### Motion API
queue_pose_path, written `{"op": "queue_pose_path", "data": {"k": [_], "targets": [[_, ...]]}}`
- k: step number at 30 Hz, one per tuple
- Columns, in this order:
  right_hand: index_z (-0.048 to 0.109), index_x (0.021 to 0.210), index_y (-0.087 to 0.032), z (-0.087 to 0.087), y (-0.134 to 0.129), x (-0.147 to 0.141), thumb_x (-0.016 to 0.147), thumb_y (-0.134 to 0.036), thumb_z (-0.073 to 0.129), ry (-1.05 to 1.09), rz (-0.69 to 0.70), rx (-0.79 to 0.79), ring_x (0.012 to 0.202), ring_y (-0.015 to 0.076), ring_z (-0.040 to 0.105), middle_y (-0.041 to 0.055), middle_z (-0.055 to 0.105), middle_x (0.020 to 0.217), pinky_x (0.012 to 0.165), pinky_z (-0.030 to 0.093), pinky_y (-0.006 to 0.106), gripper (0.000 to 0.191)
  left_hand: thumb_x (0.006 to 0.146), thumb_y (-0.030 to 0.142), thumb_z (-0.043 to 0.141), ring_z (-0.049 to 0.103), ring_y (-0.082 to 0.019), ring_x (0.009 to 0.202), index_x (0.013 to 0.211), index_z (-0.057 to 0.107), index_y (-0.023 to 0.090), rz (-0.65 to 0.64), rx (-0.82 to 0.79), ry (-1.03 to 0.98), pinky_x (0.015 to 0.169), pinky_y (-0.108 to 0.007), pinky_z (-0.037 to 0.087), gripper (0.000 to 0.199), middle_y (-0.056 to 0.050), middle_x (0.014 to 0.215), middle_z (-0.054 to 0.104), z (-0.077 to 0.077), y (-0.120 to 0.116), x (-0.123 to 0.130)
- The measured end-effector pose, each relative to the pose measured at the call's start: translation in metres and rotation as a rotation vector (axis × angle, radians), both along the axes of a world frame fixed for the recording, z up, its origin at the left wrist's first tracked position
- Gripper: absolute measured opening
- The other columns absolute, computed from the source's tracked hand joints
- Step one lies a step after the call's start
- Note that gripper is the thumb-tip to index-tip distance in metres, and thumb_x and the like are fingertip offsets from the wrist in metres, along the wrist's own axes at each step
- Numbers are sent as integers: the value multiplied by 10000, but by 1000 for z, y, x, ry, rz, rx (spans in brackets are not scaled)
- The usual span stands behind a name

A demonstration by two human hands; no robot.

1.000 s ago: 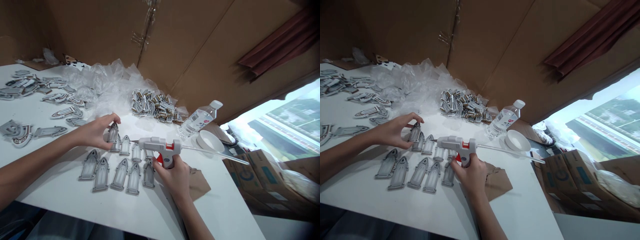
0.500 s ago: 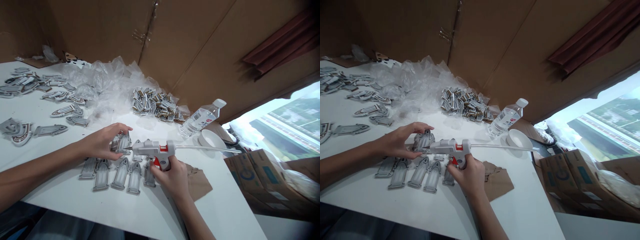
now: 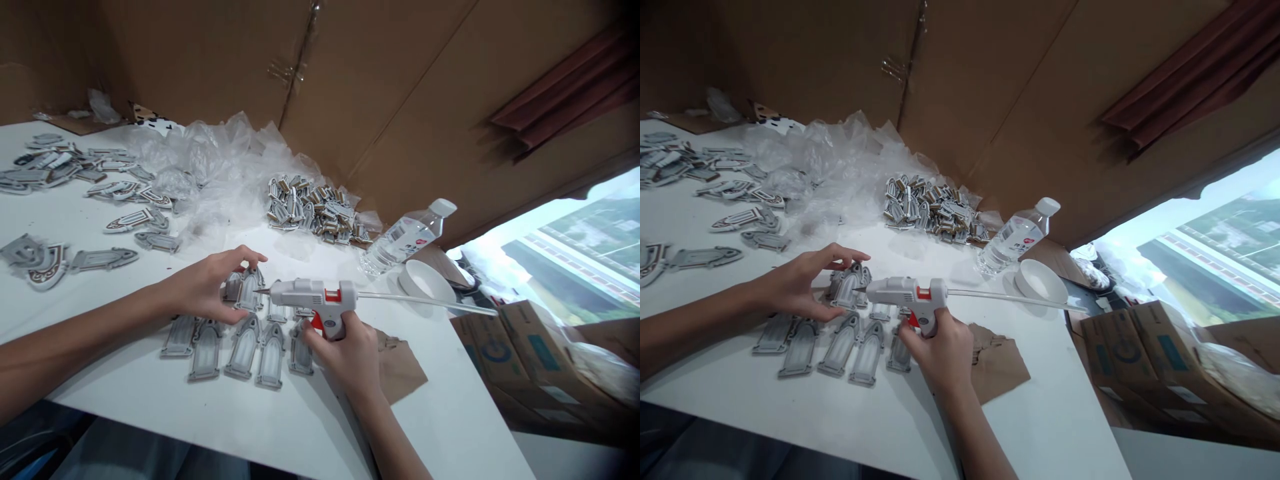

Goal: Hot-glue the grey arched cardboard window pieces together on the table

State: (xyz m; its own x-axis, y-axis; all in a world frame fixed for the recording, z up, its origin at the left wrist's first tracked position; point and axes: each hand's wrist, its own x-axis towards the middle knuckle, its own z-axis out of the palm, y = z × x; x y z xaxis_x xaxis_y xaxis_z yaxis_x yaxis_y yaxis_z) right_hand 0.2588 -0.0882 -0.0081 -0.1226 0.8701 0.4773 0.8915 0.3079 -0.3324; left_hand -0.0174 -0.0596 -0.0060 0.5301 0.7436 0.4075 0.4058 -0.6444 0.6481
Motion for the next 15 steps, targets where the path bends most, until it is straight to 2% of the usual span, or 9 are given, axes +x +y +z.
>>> {"op": "queue_pose_path", "data": {"k": [5, 15], "targets": [[369, 571, -236, -1, 2, -1, 672, -442, 613, 5, -34, 27, 353, 107, 408, -55, 463, 412, 412, 315, 227, 335, 675, 301, 777, 549, -252, 1184, 1180, 396, 247, -4, -107, -53, 928, -396, 524, 635, -100, 1323, 514, 0, -3, 3], [388, 559, -235, -4, 2, 1, 676, -450, 584, -44, -55, 10, 372, 123, 431, -41, 463, 424, 438, 315, 239, 313, 662, 338, 789, 580, -249, 1104, 1158, 423, 264, 6, -167, -108, 837, -381, 566, 621, -101, 1268, 527, 1, -4, 4]]}}
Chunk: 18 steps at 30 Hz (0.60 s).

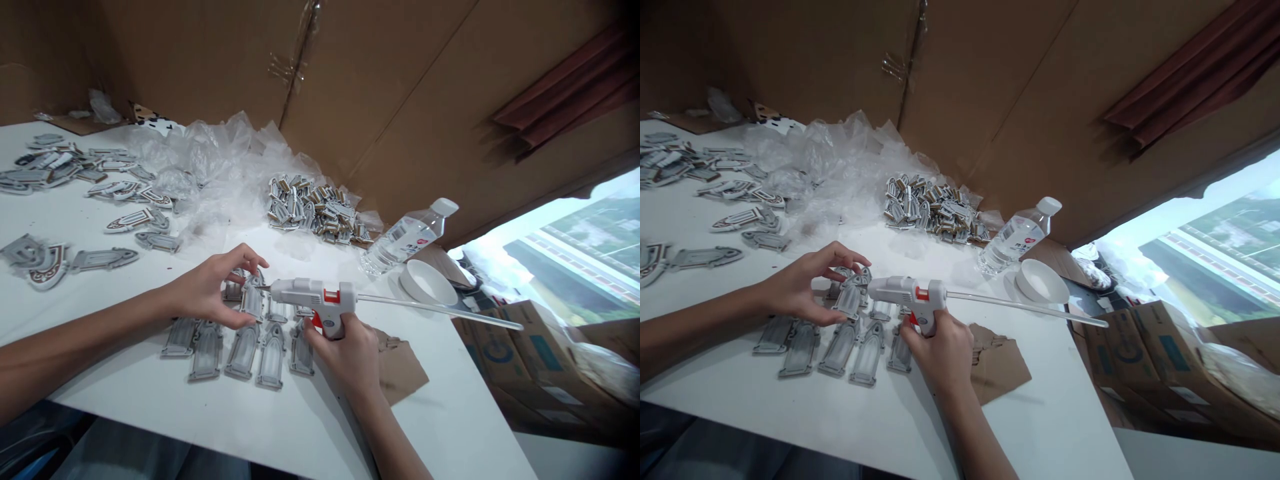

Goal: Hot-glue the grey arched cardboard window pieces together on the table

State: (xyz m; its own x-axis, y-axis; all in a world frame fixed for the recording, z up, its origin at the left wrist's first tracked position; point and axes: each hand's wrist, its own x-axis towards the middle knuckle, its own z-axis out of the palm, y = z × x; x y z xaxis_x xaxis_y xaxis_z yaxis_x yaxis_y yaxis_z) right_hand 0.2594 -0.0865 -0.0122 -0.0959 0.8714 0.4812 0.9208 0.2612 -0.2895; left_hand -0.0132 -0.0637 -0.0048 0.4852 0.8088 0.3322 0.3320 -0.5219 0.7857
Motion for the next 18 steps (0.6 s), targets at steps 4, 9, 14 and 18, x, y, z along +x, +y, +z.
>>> {"op": "queue_pose_path", "data": {"k": [4, 9, 14, 18], "targets": [[365, 543, -238, 1, -1, -1, 661, -406, 590, -9, -20, -9, 371, 112, 396, -51, 425, 413, 449, 317, 242, 304, 663, 332, 793, 581, -251, 1117, 1139, 432, 257, 13, -37, -14, 846, -384, 558, 602, -105, 1267, 536, 3, -2, 1], [338, 537, -243, 4, -1, -2, 649, -416, 588, 31, -32, -10, 366, 110, 386, -54, 411, 408, 444, 313, 243, 324, 651, 318, 800, 592, -234, 1098, 1097, 442, 247, 13, -37, -47, 853, -368, 550, 576, -92, 1248, 559, 6, -3, 3], [334, 539, -252, 6, -1, -1, 647, -444, 576, 61, -54, 9, 361, 124, 397, -56, 406, 395, 454, 333, 258, 328, 668, 297, 794, 583, -254, 1115, 910, 570, 202, -3, 47, -25, 882, -370, 536, 344, -103, 1239, 580, 7, 0, 2], [356, 553, -255, 6, 0, 0, 654, -458, 573, 71, -81, 23, 375, 135, 415, -59, 422, 395, 482, 365, 271, 314, 682, 288, 800, 583, -276, 1142, 811, 719, 213, -61, 124, -60, 970, -401, 494, 171, -96, 1262, 580, 3, 4, -1]]}}
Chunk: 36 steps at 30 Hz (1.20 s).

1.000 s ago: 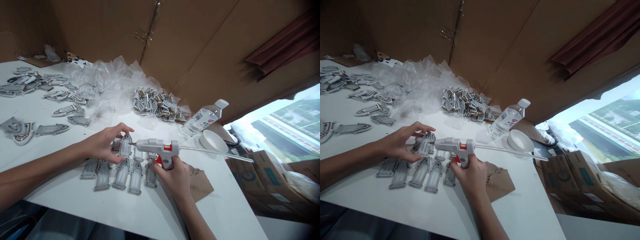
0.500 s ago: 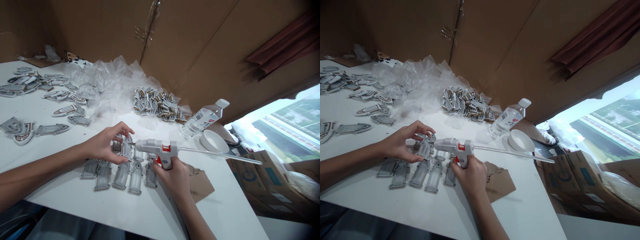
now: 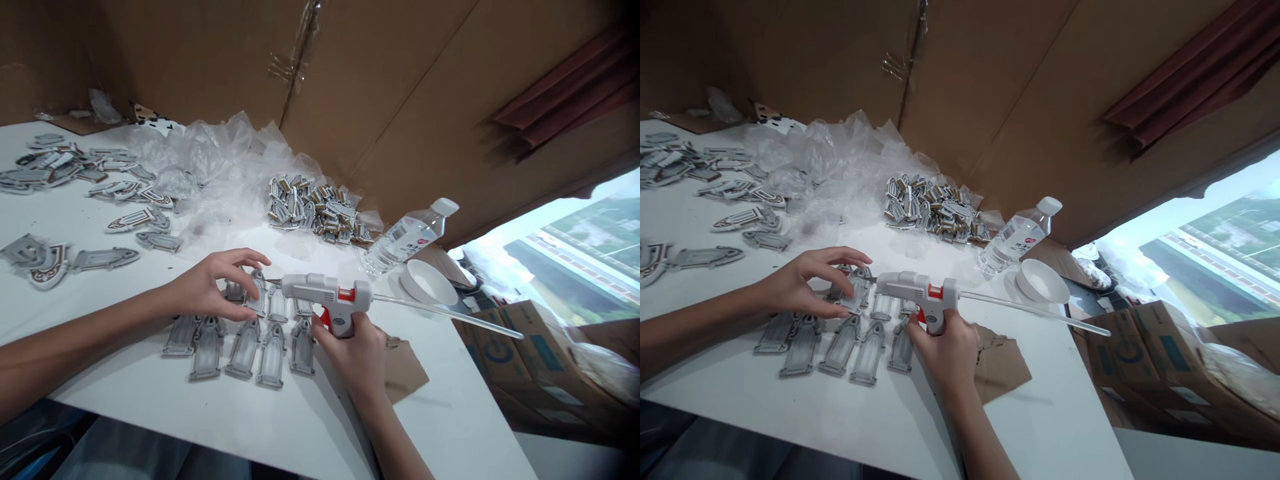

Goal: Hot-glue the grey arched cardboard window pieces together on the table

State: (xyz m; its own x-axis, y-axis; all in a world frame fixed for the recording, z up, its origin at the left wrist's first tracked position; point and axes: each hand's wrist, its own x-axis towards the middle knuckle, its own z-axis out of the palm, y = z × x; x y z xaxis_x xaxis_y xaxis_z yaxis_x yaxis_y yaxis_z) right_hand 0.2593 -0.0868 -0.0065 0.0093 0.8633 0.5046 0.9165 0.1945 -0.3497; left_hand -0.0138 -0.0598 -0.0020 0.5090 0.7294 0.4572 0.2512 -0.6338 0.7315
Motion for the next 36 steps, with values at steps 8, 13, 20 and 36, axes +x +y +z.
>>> {"op": "queue_pose_path", "data": {"k": [8, 13, 20, 36], "targets": [[376, 559, -250, -1, -1, 0, 660, -438, 584, 1, 35, -4, 352, 122, 392, -75, 375, 383, 460, 346, 259, 297, 660, 334, 817, 600, -285, 1102, 823, 779, 254, 26, -22, -36, 885, -402, 548, 185, -95, 1222, 604, 0, -2, 2], [341, 560, -247, -3, 0, -1, 651, -435, 592, 11, 38, -18, 366, 125, 419, -56, 426, 403, 442, 333, 249, 326, 660, 324, 821, 598, -286, 1107, 811, 779, 249, 18, -23, -41, 859, -383, 555, 174, -100, 1209, 604, 0, -3, 2], [343, 552, -247, -3, 0, -1, 652, -422, 567, -9, 39, -49, 388, 135, 433, -40, 452, 423, 449, 330, 254, 301, 669, 337, 813, 594, -288, 1111, 795, 779, 246, 31, -23, -20, 866, -373, 549, 159, -98, 1212, 606, 2, -4, 3], [309, 517, -247, 0, -1, -3, 667, -471, 601, -33, 33, -18, 376, 115, 385, -53, 379, 402, 445, 297, 250, 398, 675, 303, 810, 597, -275, 1111, 804, 772, 236, 15, 3, -5, 873, -355, 543, 150, -101, 1209, 601, 1, -3, 2]]}}
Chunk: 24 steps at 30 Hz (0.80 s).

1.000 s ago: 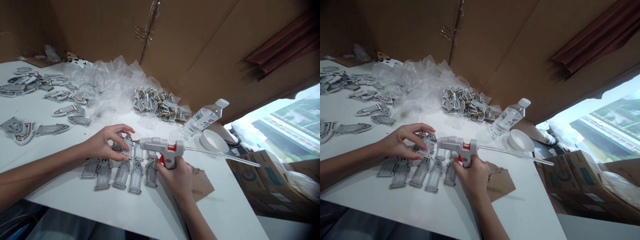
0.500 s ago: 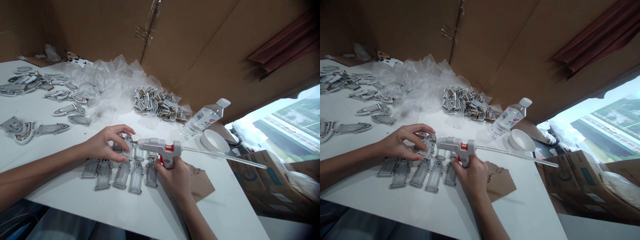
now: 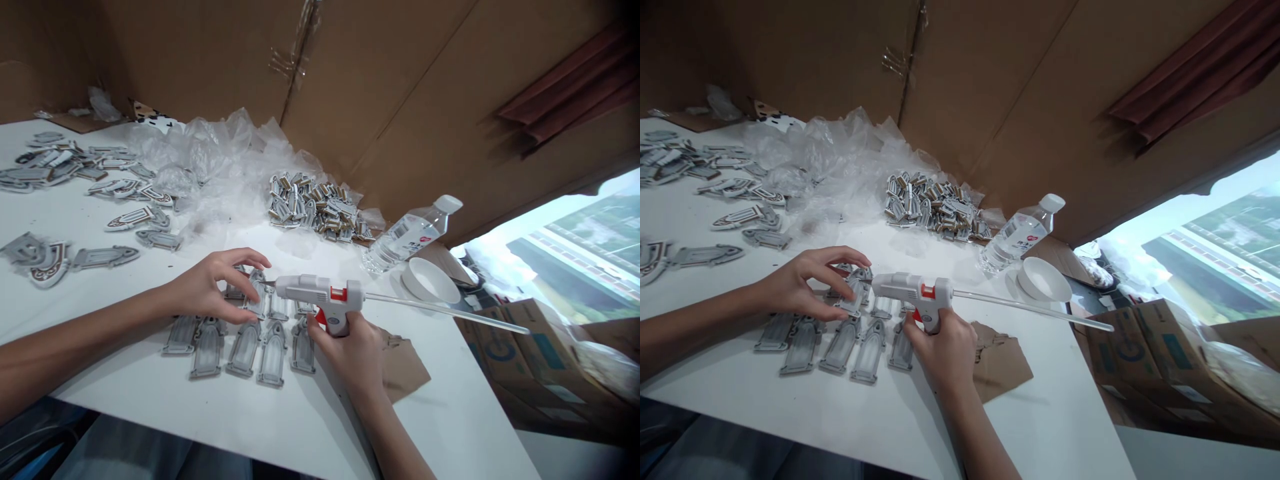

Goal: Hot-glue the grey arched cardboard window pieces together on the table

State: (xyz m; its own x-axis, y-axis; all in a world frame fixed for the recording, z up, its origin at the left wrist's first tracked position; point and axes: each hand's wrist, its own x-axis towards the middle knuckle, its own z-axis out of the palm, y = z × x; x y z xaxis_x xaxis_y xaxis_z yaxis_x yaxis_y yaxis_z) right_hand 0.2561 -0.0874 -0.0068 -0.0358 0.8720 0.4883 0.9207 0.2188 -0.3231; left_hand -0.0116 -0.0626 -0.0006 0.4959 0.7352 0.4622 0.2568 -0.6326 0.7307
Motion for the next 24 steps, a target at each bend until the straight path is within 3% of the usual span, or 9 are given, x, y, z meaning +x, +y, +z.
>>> {"op": "queue_pose_path", "data": {"k": [13, 16, 20, 24], "targets": [[345, 552, -248, 0, 1, 1, 676, -498, 569, 5, -13, -6, 406, 139, 443, -48, 417, 412, 461, 311, 248, 358, 695, 276, 794, 593, -268, 1103, 837, 747, 211, -17, 102, 3, 888, -354, 537, 162, -109, 1200, 594, 0, 2, -1], [332, 546, -251, 1, 2, 0, 668, -495, 561, 0, -29, -12, 406, 144, 442, -51, 400, 402, 471, 319, 251, 356, 695, 271, 795, 569, -262, 1127, 1041, 679, 219, 1, 139, 19, 939, -371, 517, 368, -107, 1208, 563, -1, 3, -2], [315, 534, -255, 2, 1, 0, 664, -500, 554, -8, -43, -20, 409, 149, 446, -49, 402, 399, 484, 334, 256, 366, 704, 264, 785, 498, -256, 1200, 1333, 420, 267, 55, 113, 7, 904, -355, 543, 727, -110, 1287, 470, -4, 3, -4], [299, 528, -256, 1, 2, 1, 654, -505, 570, 1, -47, 7, 397, 144, 434, -53, 396, 387, 476, 329, 256, 389, 742, 229, 753, 466, -261, 1227, 1376, 345, 295, 43, 218, 57, 926, -381, 527, 758, -110, 1307, 429, -5, 4, -4]]}}
